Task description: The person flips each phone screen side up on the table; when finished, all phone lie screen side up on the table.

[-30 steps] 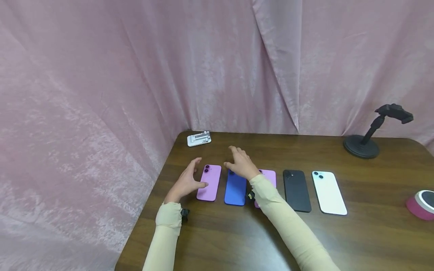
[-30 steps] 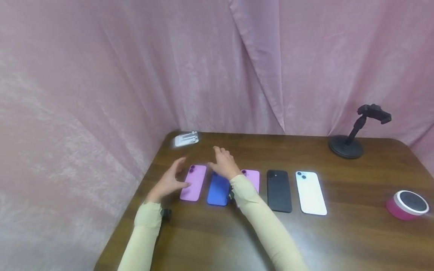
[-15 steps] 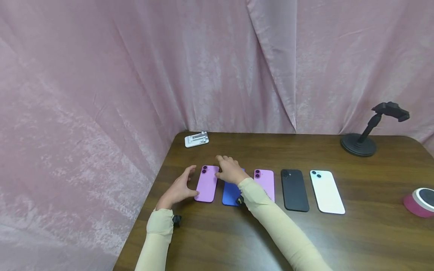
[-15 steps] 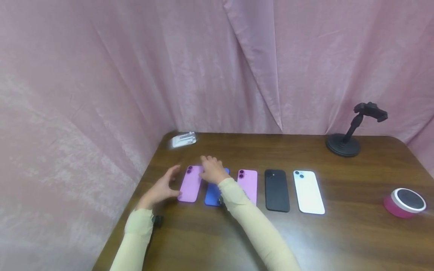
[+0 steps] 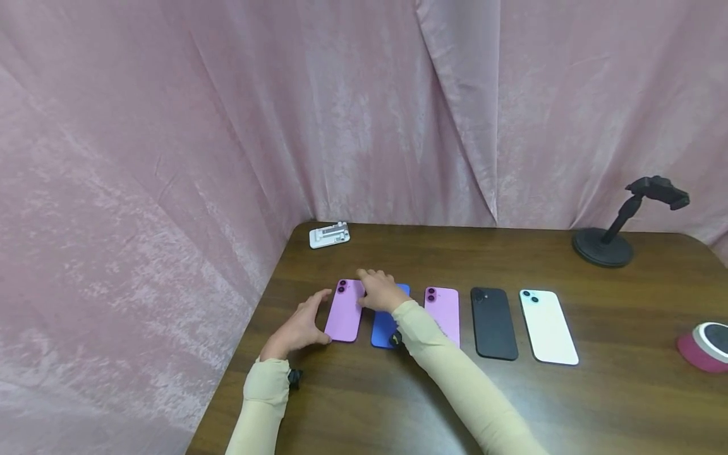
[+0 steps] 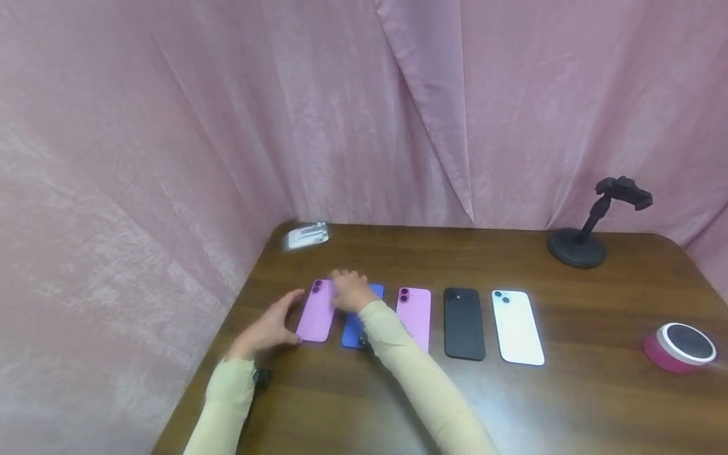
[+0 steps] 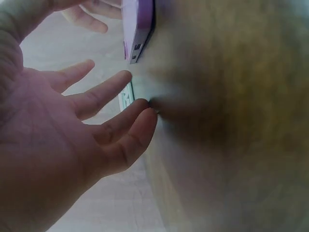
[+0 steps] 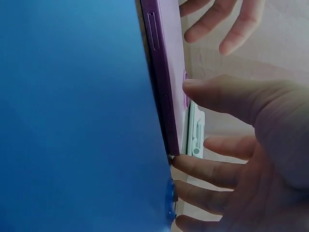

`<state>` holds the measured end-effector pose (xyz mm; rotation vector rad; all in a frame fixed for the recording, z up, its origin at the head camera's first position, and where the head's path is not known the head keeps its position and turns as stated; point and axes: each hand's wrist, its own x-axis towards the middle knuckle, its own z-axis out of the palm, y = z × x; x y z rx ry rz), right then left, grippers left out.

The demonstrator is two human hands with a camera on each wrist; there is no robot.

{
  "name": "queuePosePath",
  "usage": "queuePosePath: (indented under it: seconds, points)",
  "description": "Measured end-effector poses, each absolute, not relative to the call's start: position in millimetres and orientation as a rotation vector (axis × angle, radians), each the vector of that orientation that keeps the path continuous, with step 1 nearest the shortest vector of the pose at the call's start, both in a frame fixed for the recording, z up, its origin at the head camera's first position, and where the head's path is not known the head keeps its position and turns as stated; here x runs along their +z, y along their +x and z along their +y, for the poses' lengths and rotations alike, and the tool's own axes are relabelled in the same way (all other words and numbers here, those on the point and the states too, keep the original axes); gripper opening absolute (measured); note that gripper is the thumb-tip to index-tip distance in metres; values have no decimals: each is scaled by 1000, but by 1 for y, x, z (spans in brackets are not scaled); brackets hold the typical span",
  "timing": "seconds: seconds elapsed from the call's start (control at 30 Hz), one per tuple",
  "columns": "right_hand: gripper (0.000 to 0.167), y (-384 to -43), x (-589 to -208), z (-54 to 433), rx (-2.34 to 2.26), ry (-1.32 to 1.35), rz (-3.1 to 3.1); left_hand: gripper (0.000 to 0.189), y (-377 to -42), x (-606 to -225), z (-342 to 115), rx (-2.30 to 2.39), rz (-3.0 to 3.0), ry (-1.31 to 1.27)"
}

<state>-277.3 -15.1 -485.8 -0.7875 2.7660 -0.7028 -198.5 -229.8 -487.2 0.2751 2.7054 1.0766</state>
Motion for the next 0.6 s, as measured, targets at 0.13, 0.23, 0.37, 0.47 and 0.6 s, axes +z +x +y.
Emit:
queuePosePath:
  seconds: [0.13, 0.23, 0.37, 0.47, 0.6]
  points:
    - [61, -275, -486, -19, -695, -801, 2781, 101, -195, -487, -227, 1071, 2712, 277]
    - [59, -274, -486, -21, -679, -812, 2789, 100, -195, -486, -226, 1043, 2717, 278]
    - [57, -275, -484, -22, -654, -809, 2787, 99, -196, -486, -224, 961, 2735, 293]
    - [58, -275, -483, -22, -654, -806, 2774, 98, -197, -486, -222, 899, 2758, 300]
    - [59, -274, -484, -23, -693, -805, 2776, 97, -199, -487, -221, 857, 2776, 313]
